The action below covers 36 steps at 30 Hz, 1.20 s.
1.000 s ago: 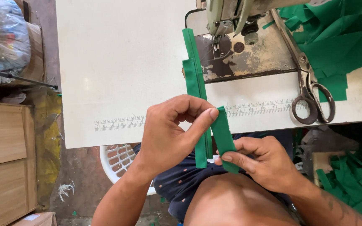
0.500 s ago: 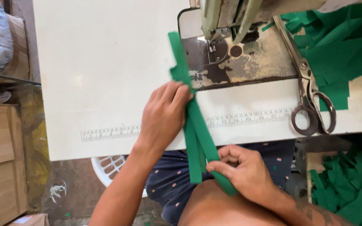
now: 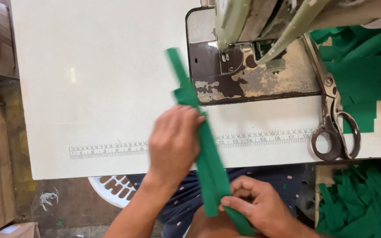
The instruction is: Sewing green fabric strips using an industrial sewing machine and trimming them with scissors.
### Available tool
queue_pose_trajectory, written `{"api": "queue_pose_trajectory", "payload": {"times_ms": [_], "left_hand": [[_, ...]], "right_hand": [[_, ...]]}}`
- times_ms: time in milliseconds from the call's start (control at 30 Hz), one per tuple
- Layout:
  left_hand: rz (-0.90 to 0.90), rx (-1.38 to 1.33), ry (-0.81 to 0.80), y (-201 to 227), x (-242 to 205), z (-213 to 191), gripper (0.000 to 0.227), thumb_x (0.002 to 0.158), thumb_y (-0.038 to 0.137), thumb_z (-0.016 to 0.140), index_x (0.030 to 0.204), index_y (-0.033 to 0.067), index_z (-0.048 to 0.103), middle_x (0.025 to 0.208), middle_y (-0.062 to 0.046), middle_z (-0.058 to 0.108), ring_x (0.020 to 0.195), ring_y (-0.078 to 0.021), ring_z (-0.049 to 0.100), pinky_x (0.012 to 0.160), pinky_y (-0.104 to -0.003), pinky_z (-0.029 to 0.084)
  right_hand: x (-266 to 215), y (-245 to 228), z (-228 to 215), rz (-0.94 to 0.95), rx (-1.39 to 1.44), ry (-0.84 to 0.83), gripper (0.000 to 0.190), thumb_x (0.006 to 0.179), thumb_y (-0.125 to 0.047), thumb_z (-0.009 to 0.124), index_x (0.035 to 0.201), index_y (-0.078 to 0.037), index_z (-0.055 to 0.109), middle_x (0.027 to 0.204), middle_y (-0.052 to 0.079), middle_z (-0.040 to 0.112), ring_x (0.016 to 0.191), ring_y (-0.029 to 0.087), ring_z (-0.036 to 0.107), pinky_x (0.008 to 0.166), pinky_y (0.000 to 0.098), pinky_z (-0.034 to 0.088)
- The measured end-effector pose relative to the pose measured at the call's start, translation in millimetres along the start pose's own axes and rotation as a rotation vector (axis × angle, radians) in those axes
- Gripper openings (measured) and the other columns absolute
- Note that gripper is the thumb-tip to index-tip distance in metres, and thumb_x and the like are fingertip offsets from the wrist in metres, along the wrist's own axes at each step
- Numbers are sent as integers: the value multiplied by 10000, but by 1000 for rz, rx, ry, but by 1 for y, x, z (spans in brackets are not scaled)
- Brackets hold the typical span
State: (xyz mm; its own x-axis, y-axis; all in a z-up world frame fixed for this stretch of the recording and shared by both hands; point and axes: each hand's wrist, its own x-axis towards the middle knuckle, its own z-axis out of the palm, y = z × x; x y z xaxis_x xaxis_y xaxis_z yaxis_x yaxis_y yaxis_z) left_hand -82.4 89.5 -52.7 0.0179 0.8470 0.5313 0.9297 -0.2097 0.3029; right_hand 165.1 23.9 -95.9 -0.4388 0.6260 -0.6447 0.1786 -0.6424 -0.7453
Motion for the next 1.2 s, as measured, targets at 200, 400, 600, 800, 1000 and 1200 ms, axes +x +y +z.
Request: {"api": "queue_pose_trajectory", "payload": {"times_ms": [200, 400, 600, 800, 1000, 1200], "left_hand": [[62, -220, -56, 24, 24, 21, 91, 1112, 78, 699, 1044, 33, 657, 1016, -121, 659, 951, -342, 670, 850, -468, 561], [-24, -366, -116, 4, 52, 26, 91, 1096, 104, 713, 1040, 45, 672, 957, -103, 625, 860, -280, 594, 789, -425, 505], [-41, -349, -92, -12, 64, 51, 84, 1089, 97, 720, 1041, 54, 666, 947, -102, 574, 836, -310, 567, 766, -451, 513], [71, -128, -56, 10, 34, 37, 150, 1096, 83, 745, 999, 45, 638, 982, -100, 606, 890, -287, 565, 770, -425, 501], [-74, -286, -166, 5, 50, 33, 169, 1107, 186, 713, 992, 70, 671, 885, -78, 630, 702, -224, 602, 592, -372, 519], [-201, -314, -281, -10, 70, 45, 114, 1062, 229, 741, 975, 159, 715, 839, -51, 586, 710, -282, 591, 551, -472, 477]], "right_hand": [[-15, 12, -21, 170, 160, 78, 328, 865, -67, 829, 1160, 71, 869, 936, 275, 961, 908, 376, 919, 841, 491, 817], [-17, -8, -12, -27, 18, 246, 168, 891, -81, 833, 986, 57, 824, 753, 241, 959, 680, 196, 829, 567, 362, 720], [-11, -23, -6, -78, -44, 287, 219, 893, -118, 823, 1057, 23, 790, 763, 200, 951, 694, 199, 858, 575, 362, 739], [-19, -7, -16, 60, -118, 199, 139, 887, -119, 866, 863, 12, 828, 735, 189, 975, 722, 187, 878, 613, 362, 696], [-32, -1, -19, 56, 35, 176, 130, 898, -70, 828, 896, 36, 754, 773, 293, 975, 812, 327, 970, 639, 427, 749], [-18, -10, -9, -27, 30, 248, 141, 925, -83, 796, 925, 47, 742, 814, 280, 965, 739, 272, 917, 567, 364, 743]]}}
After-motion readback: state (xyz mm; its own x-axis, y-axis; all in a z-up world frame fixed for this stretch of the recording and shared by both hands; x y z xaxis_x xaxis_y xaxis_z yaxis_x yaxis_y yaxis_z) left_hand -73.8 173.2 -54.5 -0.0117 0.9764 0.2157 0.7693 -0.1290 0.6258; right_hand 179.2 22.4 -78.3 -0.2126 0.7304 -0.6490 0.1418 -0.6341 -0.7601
